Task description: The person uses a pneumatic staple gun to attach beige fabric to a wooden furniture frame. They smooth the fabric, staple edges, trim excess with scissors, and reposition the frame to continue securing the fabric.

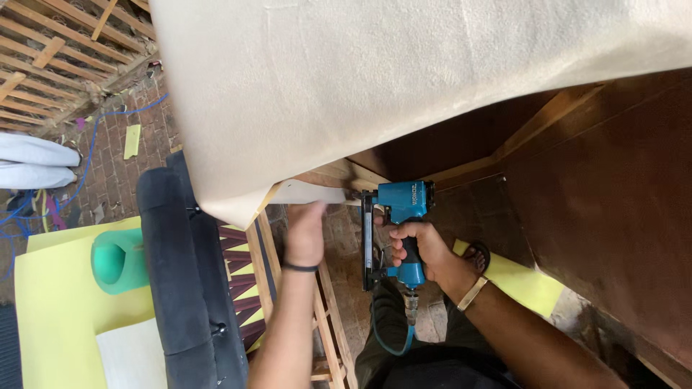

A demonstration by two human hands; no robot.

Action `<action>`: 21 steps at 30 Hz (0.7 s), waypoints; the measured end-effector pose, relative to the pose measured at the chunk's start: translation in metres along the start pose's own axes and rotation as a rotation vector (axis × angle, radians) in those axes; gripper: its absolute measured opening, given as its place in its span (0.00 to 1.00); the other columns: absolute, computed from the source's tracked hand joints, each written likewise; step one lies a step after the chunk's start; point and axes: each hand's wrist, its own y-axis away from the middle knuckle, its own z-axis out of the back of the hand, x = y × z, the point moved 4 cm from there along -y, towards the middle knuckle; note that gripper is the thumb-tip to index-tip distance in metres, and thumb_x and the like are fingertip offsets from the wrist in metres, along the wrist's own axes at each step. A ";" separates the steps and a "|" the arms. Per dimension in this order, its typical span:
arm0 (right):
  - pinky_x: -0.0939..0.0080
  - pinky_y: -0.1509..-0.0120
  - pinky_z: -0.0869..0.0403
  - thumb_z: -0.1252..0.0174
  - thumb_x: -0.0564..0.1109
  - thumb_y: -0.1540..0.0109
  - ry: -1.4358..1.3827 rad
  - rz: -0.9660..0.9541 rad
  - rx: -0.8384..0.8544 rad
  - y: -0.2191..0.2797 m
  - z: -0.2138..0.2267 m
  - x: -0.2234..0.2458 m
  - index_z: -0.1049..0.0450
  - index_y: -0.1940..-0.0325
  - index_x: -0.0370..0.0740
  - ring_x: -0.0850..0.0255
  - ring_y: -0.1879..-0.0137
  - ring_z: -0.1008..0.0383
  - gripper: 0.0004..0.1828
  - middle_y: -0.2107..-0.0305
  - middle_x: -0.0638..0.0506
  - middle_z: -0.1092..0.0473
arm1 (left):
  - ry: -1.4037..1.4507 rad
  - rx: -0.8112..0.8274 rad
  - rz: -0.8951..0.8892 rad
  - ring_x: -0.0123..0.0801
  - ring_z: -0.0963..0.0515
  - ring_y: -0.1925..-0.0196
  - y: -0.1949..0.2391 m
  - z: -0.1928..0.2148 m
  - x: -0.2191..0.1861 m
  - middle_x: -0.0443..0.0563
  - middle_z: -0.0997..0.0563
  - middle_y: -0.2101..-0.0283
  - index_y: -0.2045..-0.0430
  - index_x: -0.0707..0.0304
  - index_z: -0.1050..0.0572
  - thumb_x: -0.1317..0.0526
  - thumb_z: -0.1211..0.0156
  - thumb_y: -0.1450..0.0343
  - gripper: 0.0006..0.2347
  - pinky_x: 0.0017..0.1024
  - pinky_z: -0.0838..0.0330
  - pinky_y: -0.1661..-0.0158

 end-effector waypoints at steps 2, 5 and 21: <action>0.60 0.73 0.30 0.46 0.40 0.48 0.001 -0.006 0.013 -0.003 0.000 0.001 0.26 0.46 0.33 0.65 0.82 0.37 0.26 0.83 0.55 0.35 | 0.622 0.176 -0.141 0.44 0.24 0.39 -0.013 0.017 0.002 0.58 0.22 0.46 0.51 0.65 0.26 0.58 0.46 0.23 0.11 0.46 0.31 0.33; 0.60 0.74 0.31 0.45 0.39 0.48 0.041 -0.040 -0.006 -0.002 0.002 -0.002 0.26 0.48 0.33 0.65 0.82 0.37 0.23 0.84 0.55 0.35 | 0.507 -0.288 0.135 0.40 0.26 0.44 -0.062 0.030 0.062 0.54 0.24 0.47 0.48 0.64 0.29 0.49 0.56 0.21 0.18 0.42 0.31 0.39; 0.56 0.74 0.32 0.44 0.37 0.49 0.258 -0.145 -0.138 0.000 -0.001 -0.024 0.23 0.59 0.37 0.60 0.82 0.37 0.14 0.85 0.50 0.36 | -0.055 -0.219 -0.300 0.45 0.54 0.19 0.018 -0.022 0.007 0.63 0.54 0.22 0.24 0.72 0.61 0.45 0.74 0.19 0.32 0.40 0.57 0.23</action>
